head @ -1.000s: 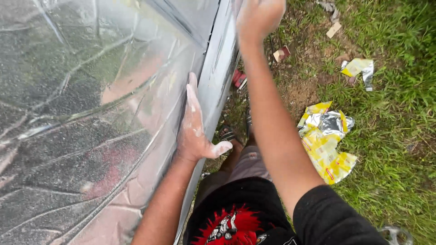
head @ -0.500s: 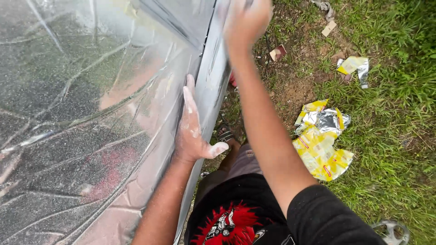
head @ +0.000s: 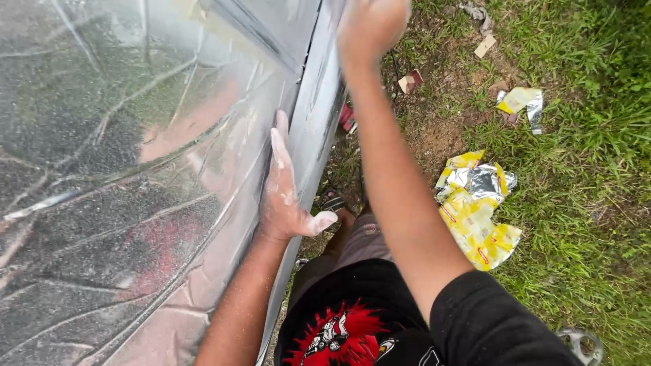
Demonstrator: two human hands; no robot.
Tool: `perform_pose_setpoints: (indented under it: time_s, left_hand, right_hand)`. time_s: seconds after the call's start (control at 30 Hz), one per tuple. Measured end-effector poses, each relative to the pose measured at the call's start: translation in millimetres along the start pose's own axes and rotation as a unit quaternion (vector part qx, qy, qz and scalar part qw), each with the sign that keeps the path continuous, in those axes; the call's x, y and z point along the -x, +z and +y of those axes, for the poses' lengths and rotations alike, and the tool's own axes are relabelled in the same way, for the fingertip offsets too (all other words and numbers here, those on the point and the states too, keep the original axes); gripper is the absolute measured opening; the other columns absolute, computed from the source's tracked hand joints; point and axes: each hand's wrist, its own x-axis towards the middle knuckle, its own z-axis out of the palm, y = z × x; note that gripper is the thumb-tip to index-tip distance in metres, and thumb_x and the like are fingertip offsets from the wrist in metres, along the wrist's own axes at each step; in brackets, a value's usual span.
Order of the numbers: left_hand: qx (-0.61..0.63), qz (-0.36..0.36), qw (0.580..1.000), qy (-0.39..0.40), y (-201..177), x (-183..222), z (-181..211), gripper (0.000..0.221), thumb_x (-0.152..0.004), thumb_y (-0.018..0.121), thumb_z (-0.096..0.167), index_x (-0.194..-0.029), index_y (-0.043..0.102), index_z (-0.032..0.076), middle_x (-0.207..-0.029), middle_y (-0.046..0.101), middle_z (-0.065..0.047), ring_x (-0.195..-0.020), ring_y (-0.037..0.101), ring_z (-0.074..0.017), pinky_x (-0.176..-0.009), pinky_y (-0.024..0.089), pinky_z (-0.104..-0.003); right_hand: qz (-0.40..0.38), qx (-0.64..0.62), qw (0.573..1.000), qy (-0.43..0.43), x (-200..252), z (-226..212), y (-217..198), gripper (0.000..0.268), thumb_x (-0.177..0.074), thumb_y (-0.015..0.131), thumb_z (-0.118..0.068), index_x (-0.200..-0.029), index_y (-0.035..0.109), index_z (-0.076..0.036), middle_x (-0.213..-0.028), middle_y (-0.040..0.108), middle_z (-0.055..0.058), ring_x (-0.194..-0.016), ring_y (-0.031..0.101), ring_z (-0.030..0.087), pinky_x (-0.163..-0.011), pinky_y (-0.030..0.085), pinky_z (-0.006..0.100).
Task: Manual sanding of a car door panel using sandpaper to prepare the surface for painting.
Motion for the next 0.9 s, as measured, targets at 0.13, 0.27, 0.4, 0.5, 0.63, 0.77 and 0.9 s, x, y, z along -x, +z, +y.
perform_pose_setpoints:
  time_s: [0.13, 0.27, 0.4, 0.5, 0.63, 0.77, 0.9]
  left_hand:
    - [0.021, 0.007, 1.0, 0.0, 2, 3, -10, 0.146, -0.07, 0.059, 0.089, -0.163, -0.013, 0.003, -0.172, -0.001, -0.027, -0.16, 0.006, -0.045, -0.131, 0.009, -0.054]
    - [0.067, 0.002, 0.998, 0.002, -7, -5, -14, 0.147, -0.068, 0.063, 0.085, -0.163, -0.014, 0.005, -0.172, -0.004, -0.026, -0.159, 0.012, -0.0452, -0.131, 0.013, -0.057]
    - [0.043, -0.033, 0.998, 0.022, -20, -5, 3, 0.121, -0.089, 0.057, 0.072, -0.165, -0.012, 0.006, -0.173, -0.004, -0.029, -0.167, 0.002, -0.0457, -0.14, 0.009, -0.061]
    - [0.04, -0.034, 0.998, 0.02, -14, -2, -1, 0.122, -0.089, 0.057, 0.072, -0.165, -0.012, 0.007, -0.173, -0.004, -0.029, -0.167, 0.002, -0.0458, -0.141, 0.009, -0.061]
    - [0.051, -0.032, 0.998, 0.0, -8, -3, -8, 0.124, -0.086, 0.056, 0.073, -0.165, -0.013, 0.006, -0.173, -0.006, -0.029, -0.167, 0.0, -0.0442, -0.14, 0.007, -0.061]
    - [0.085, -0.042, 0.996, -0.008, -6, -10, -18, 0.131, -0.08, 0.063, 0.073, -0.164, -0.015, 0.009, -0.172, -0.011, -0.029, -0.167, -0.003, -0.0416, -0.14, 0.009, -0.058]
    - [0.018, -0.049, 0.999, 0.016, -1, -12, -17, 0.128, -0.084, 0.06, 0.074, -0.165, -0.011, 0.005, -0.172, -0.004, -0.031, -0.166, 0.002, -0.0469, -0.14, 0.01, -0.063]
  right_hand:
    - [-0.044, -0.014, 0.999, -0.016, 121, -72, -57, 0.031, -0.101, 0.051, -0.012, -0.071, 0.046, -0.015, -0.069, 0.042, -0.003, -0.062, 0.034, 0.013, -0.061, 0.032, 0.027]
    - [-0.024, -0.013, 0.998, -0.053, 87, -63, -31, 0.044, -0.093, 0.06, -0.002, -0.063, 0.031, -0.015, -0.06, 0.033, -0.004, -0.053, 0.036, 0.017, -0.055, 0.03, 0.029]
    - [0.019, 0.026, 0.997, -0.075, 41, -80, -17, 0.031, -0.099, 0.048, -0.02, -0.071, 0.037, -0.014, -0.067, 0.035, 0.0, -0.061, 0.031, 0.016, -0.059, 0.029, 0.033]
    - [0.002, 0.016, 0.998, -0.066, 58, -82, -33, 0.029, -0.1, 0.047, -0.019, -0.073, 0.038, -0.014, -0.068, 0.036, 0.0, -0.061, 0.031, 0.016, -0.059, 0.029, 0.033]
    - [-0.023, -0.012, 0.998, -0.06, 70, -83, -36, 0.027, -0.102, 0.044, -0.019, -0.076, 0.039, -0.013, -0.07, 0.037, 0.0, -0.061, 0.032, 0.016, -0.058, 0.029, 0.034]
    - [-0.043, -0.028, 0.999, -0.007, 79, -68, -32, 0.042, -0.097, 0.051, 0.001, -0.065, 0.027, -0.012, -0.061, 0.03, 0.0, -0.058, 0.026, 0.014, -0.054, 0.023, 0.032]
    - [0.017, -0.042, 0.999, -0.008, 20, -29, 1, 0.027, -0.092, 0.047, -0.003, -0.069, 0.037, -0.012, -0.065, 0.041, 0.0, -0.059, 0.036, 0.014, -0.057, 0.031, 0.032]
